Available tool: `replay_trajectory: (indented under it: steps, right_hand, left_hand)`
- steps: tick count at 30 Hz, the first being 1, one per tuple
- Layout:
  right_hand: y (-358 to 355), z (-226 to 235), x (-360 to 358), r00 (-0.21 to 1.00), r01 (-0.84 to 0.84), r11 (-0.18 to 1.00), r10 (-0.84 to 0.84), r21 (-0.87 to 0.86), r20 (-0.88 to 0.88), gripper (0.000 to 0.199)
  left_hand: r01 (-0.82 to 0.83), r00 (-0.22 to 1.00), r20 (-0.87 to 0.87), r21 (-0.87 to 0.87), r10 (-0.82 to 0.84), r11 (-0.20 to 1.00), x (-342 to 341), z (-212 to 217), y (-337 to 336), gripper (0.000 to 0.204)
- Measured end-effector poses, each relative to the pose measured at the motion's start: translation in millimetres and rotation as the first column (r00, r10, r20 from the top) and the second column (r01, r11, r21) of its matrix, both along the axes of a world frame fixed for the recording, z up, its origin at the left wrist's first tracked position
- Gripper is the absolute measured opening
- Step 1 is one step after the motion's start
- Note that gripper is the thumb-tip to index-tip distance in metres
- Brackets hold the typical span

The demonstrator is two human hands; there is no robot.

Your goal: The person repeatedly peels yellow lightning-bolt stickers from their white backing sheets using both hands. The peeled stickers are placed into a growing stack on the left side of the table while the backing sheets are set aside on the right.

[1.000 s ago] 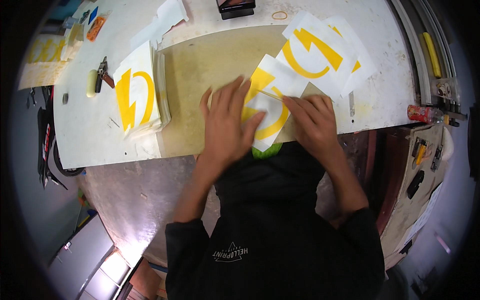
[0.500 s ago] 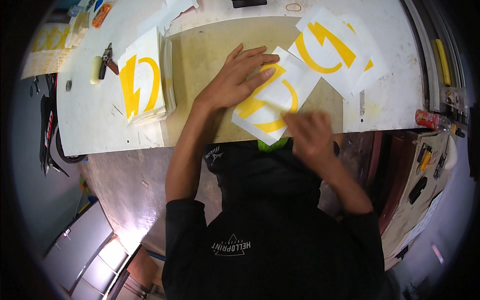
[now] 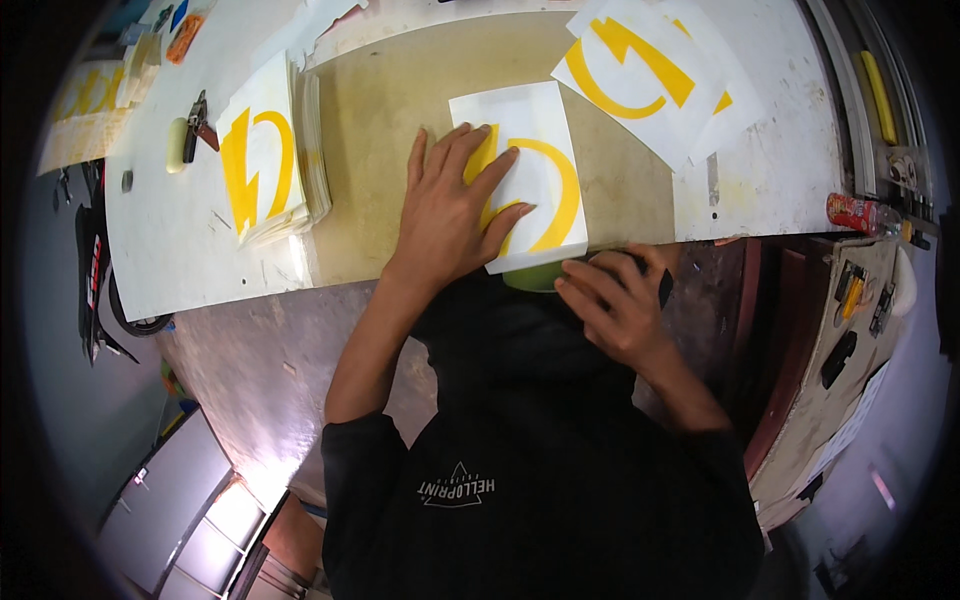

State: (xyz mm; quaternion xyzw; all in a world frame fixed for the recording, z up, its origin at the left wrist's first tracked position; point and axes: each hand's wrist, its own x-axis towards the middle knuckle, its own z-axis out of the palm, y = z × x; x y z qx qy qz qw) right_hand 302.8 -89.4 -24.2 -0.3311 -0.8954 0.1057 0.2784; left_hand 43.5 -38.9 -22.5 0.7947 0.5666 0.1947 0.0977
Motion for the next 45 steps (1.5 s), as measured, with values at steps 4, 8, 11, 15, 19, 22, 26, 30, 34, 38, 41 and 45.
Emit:
replay_trajectory:
  steps: [4,8,11,15,19,22,26,30,34,38,41,45]
  right_hand:
    - [22.8,6.8,-4.0,0.999,-0.049,0.994,0.049,-0.096,-0.008,0.044]
    - [29.9,0.6,-14.1,0.998,-0.040,0.990,0.033,-0.133,-0.057,0.054]
    - [42.5,-6.6,-23.1,0.998,-0.028,0.985,0.016,-0.169,-0.068,0.058]
    - [43.1,-11.2,-27.6,0.996,0.004,0.980,-0.021,-0.200,-0.083,0.054]
    - [39.7,-11.1,0.3,0.976,0.209,0.965,-0.216,-0.156,-0.030,0.045]
    - [39.4,-12.9,39.4,0.899,0.426,0.901,-0.432,-0.085,-0.071,0.037]
    - [39.3,-12.3,84.1,0.739,0.638,0.732,-0.669,-0.240,-0.075,0.038]
    - [55.4,-8.2,78.5,0.749,0.648,0.749,-0.659,0.134,0.064,0.040]
    - [75.1,-11.1,46.0,0.878,0.477,0.879,-0.476,-0.003,-0.045,0.044]
    - [102.2,-8.8,3.3,0.908,0.405,0.914,-0.399,-0.032,0.128,0.050]
    - [98.0,-17.9,-5.4,0.919,0.371,0.928,-0.363,-0.025,0.153,0.048]
    - [68.2,-15.8,-8.7,0.958,0.283,0.955,-0.278,-0.088,0.068,0.043]
  left_hand:
    - [0.005,0.999,0.050,-0.012,-0.005,1.000,-0.2,-4.5,-2.1,0.053]
    - [0.026,0.997,0.074,-0.084,-0.020,0.996,-7.2,-2.1,-2.9,0.056]
    - [0.096,0.991,0.105,-0.153,-0.080,0.984,-16.7,5.9,-2.8,0.064]
    - [0.144,0.985,0.127,-0.211,-0.119,0.967,-21.3,9.8,-4.9,0.077]
    - [0.136,0.988,0.104,-0.188,-0.118,0.973,-21.7,3.1,-7.1,0.082]
    - [0.139,0.985,0.116,-0.116,-0.125,0.984,-15.2,5.0,-13.2,0.075]
    - [0.193,0.964,0.198,-0.062,-0.177,0.979,10.1,-3.3,-37.6,0.053]
    - [0.090,0.827,0.563,-0.141,0.005,0.986,18.4,6.9,-34.1,0.027]
    - [-0.208,-0.077,0.954,-0.298,0.288,0.932,-14.5,31.7,-26.1,0.015]
    - [-0.453,0.247,0.966,0.188,-0.080,0.872,-60.2,80.1,-28.7,0.024]
    - [-0.418,0.794,0.586,0.337,0.159,0.844,-110.9,98.7,-35.2,0.020]
    - [-0.472,0.874,0.266,0.266,0.406,0.841,-149.1,88.6,-50.5,0.022]
